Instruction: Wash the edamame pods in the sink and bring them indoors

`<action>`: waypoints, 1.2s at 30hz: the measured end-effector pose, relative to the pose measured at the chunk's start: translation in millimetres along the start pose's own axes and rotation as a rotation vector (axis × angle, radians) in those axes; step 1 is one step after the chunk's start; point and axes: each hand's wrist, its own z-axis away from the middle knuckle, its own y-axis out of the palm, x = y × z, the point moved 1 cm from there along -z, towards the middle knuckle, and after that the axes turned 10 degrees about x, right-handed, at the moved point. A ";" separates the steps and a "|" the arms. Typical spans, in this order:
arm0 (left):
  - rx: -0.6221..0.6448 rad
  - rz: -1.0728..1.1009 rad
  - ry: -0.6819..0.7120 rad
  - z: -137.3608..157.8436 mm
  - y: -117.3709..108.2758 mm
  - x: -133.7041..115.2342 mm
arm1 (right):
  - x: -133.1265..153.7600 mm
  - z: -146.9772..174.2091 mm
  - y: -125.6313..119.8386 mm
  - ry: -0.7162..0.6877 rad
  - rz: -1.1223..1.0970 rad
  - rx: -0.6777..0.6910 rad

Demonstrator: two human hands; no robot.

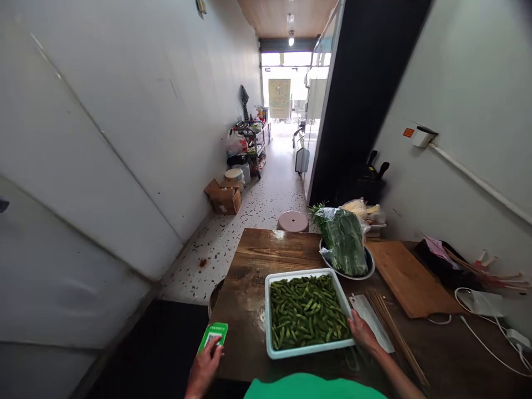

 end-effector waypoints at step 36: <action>-0.355 -0.100 -0.616 81.1 -317.7 288.3 | 415.2 48.3 259.0 -0.695 0.136 0.271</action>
